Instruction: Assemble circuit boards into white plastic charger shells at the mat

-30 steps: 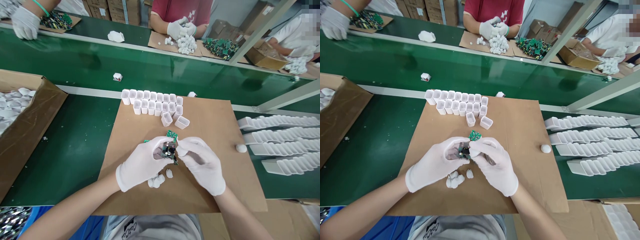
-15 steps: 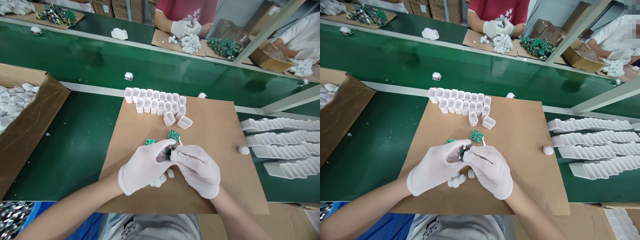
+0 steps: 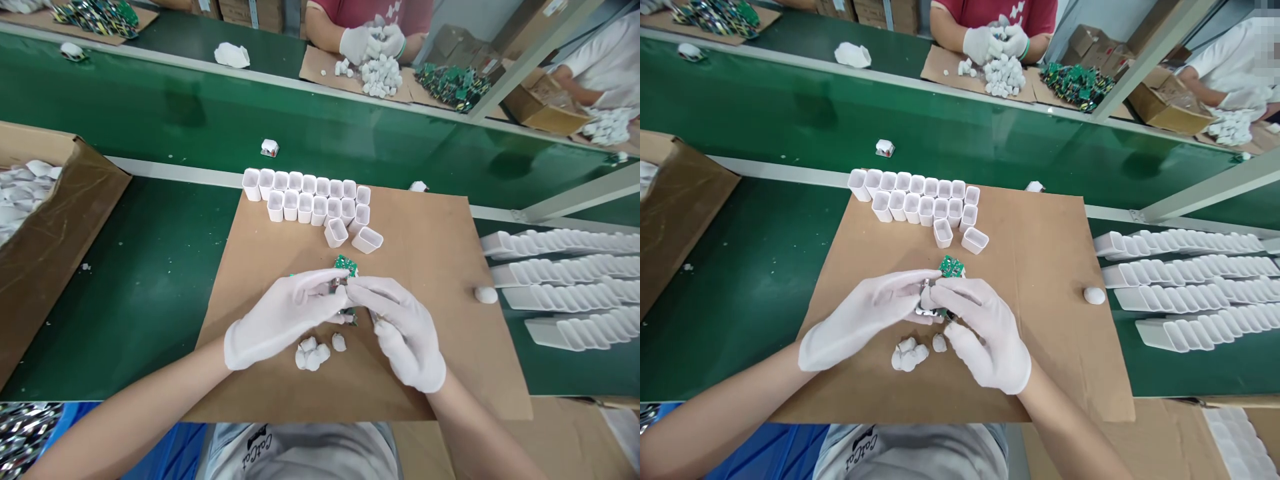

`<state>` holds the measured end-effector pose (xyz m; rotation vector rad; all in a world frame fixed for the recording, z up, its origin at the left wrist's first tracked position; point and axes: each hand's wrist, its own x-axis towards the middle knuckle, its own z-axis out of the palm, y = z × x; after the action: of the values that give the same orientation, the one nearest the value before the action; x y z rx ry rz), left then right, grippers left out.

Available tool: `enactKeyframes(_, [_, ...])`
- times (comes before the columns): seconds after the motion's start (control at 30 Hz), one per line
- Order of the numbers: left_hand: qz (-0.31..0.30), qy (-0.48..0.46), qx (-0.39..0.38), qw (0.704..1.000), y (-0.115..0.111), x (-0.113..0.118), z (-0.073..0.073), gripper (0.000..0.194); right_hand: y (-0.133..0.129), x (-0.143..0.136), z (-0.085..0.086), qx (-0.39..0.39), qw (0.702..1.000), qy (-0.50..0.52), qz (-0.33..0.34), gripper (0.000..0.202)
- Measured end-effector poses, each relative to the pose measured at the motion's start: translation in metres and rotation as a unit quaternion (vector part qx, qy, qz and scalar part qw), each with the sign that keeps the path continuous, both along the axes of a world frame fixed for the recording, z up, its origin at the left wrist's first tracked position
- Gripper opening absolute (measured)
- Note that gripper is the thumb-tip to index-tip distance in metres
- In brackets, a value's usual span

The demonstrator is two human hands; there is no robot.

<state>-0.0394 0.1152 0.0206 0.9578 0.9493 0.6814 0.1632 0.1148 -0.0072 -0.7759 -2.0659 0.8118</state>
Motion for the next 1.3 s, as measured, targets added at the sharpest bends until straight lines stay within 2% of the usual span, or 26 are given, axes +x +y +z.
enactKeyframes(0.1, [0.019,-0.056,-0.019,0.998,0.003,-0.001,-0.002,0.037,-0.001,0.004,0.000,-0.025,0.999,0.006,0.035,0.042])
enactKeyframes(0.33, [-0.003,-0.031,-0.030,0.999,0.002,-0.004,-0.004,0.029,-0.006,0.002,-0.007,-0.067,0.997,0.034,0.002,0.034])
enactKeyframes(0.47, [-0.009,-0.041,-0.024,0.999,0.002,-0.007,-0.004,0.028,-0.005,-0.004,-0.009,-0.032,0.998,0.049,-0.018,0.052])
enactKeyframes(0.57, [-0.017,-0.075,-0.025,0.997,0.003,-0.007,-0.005,0.032,-0.006,-0.007,-0.011,-0.050,0.997,0.062,-0.006,0.049])
enactKeyframes(0.63, [-0.012,-0.064,-0.017,0.998,0.003,-0.005,-0.004,0.033,-0.008,-0.007,-0.011,-0.073,0.993,0.087,-0.009,0.046])
enactKeyframes(0.73, [-0.003,-0.011,-0.017,1.000,0.001,-0.002,-0.004,0.026,-0.009,-0.007,-0.007,-0.098,0.980,0.152,-0.085,0.036])
enactKeyframes(0.8, [-0.013,0.010,-0.039,0.999,-0.002,0.000,-0.005,0.032,-0.007,-0.005,-0.004,-0.127,0.966,0.183,-0.132,0.034])
enactKeyframes(0.83, [-0.020,0.018,-0.048,0.998,-0.003,0.002,-0.005,0.038,-0.006,-0.005,-0.002,-0.160,0.961,0.186,-0.128,0.037])
enactKeyframes(0.9, [-0.033,0.038,-0.044,0.998,-0.005,0.003,-0.005,0.047,-0.004,-0.005,0.000,-0.251,0.949,0.177,-0.067,0.047])
enactKeyframes(0.97, [-0.029,0.067,-0.014,0.997,-0.007,0.004,-0.004,0.046,-0.004,-0.007,0.001,-0.332,0.929,0.160,-0.013,0.047])
enactKeyframes(1.0, [-0.023,0.082,0.001,0.996,-0.007,0.004,-0.003,0.043,-0.005,-0.008,0.000,-0.356,0.921,0.157,-0.007,0.045])
enactKeyframes(1.13, [-0.008,0.113,0.030,0.993,-0.007,0.004,-0.002,0.035,-0.010,-0.011,-0.001,-0.392,0.905,0.164,-0.031,0.024])
enactKeyframes(1.3, [0.006,0.075,0.019,0.997,-0.008,0.004,-0.007,0.036,-0.011,-0.012,-0.002,-0.387,0.904,0.180,-0.031,0.018])
